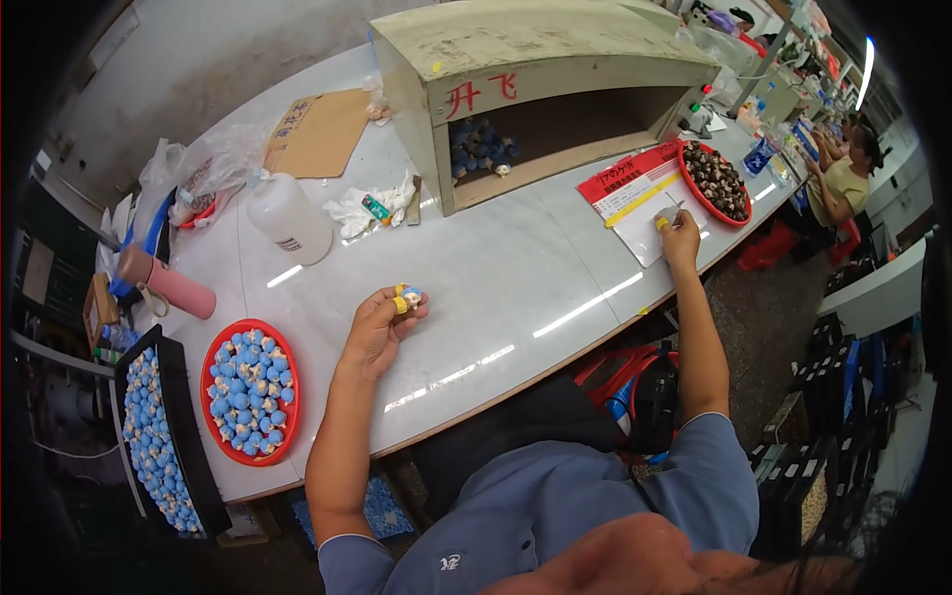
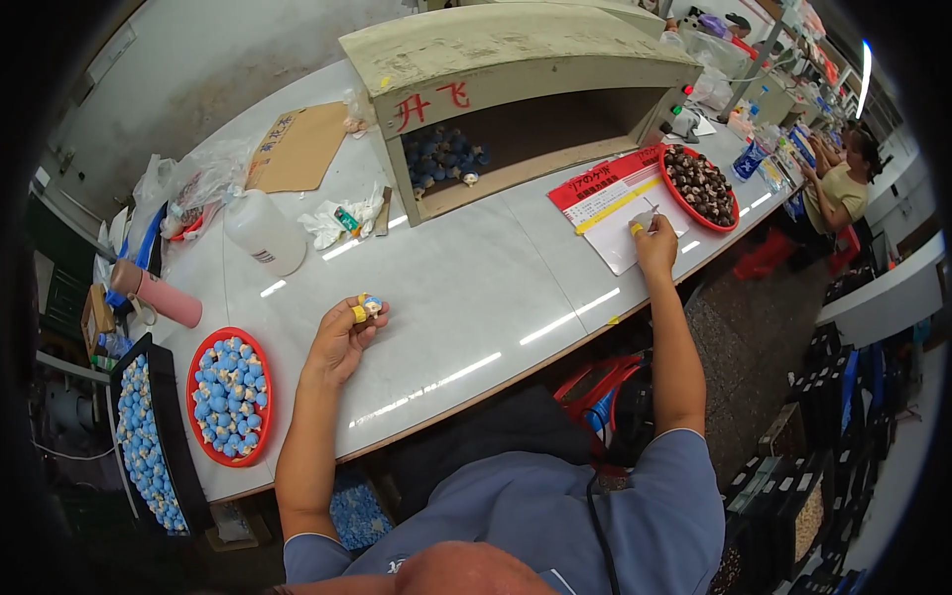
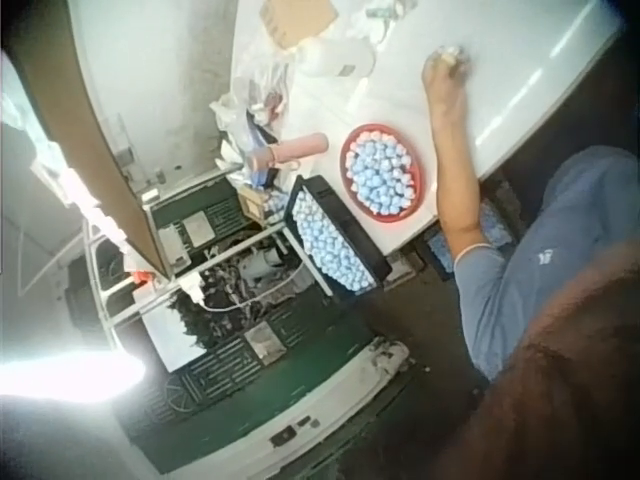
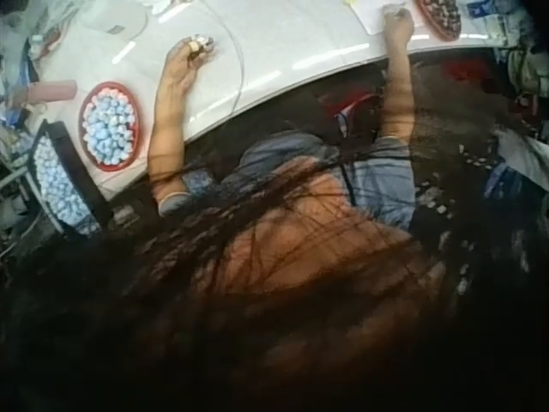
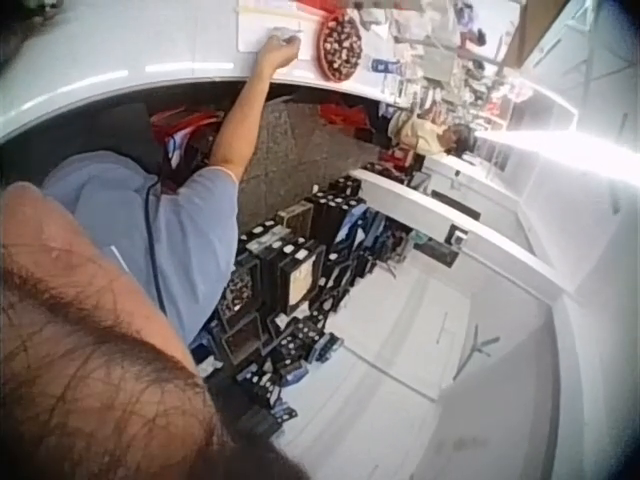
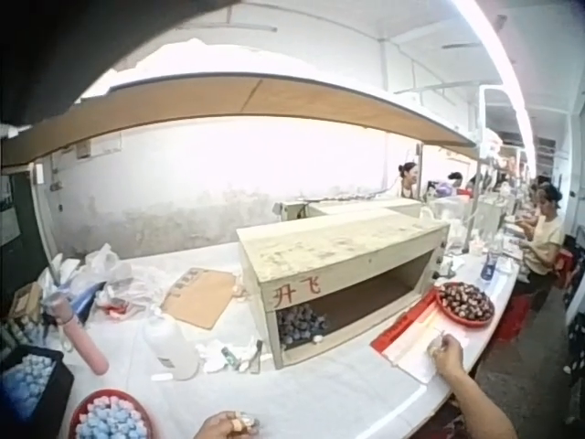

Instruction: The person applies adhesive from a small squeeze bottle onto figurine components, attaches pieces together by hand, and retrieves additional parts from a tabletop box.

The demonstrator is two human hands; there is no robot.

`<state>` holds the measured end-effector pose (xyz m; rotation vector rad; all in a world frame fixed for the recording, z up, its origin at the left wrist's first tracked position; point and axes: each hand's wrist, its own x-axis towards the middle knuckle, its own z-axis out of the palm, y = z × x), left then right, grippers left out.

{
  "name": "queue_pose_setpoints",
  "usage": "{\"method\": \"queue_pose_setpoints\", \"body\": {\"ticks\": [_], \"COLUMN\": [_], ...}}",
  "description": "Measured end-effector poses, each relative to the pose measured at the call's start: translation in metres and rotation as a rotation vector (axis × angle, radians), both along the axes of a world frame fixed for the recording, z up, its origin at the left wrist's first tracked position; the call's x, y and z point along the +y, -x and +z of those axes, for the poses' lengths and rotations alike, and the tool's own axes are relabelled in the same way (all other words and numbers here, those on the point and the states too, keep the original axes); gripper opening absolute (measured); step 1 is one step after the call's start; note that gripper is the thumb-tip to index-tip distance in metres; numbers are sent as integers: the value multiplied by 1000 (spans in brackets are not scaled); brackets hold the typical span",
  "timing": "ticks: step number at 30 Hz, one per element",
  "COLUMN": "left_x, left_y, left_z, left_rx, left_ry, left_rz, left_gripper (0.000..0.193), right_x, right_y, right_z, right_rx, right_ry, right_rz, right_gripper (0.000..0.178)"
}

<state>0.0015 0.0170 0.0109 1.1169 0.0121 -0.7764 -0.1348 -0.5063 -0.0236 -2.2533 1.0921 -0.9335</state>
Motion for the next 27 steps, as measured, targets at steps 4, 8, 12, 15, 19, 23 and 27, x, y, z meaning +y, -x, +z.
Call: {"method": "queue_pose_setpoints", "body": {"ticks": [4, 8, 12, 15, 19, 23, 27], "left_x": [1, -6, -1, 2, 1, 0, -4], "left_y": [1, -2, -1, -1, -1, -3, -4], "left_z": [0, -2, -3, -5, -2, -1, -4], "left_rx": [29, 26, 2, -4, -22, -19, -2], "left_ry": [71, 69, 57, 51, 7, 10, 81], "left_rz": [69, 42, 64, 52, 38, 53, 102], "left_gripper": [23, 23, 22, 22, 22, 21, 19], "right_x": [43, 103, 159, 164, 154, 138, 150], "right_y": [0, -13, -104, -173, -227, -241, -217], "right_z": [12, 46, 54, 52, 42, 24, 38], "right_rx": [-202, -397, -370, -187, 425, 340, 91], "right_ry": [221, 328, 269, 286, 214, 285, 138], "right_rz": [-124, 213, 679, 639, 439, 395, 537], "right_gripper": [59, 32, 16, 15, 19, 19, 16]}}
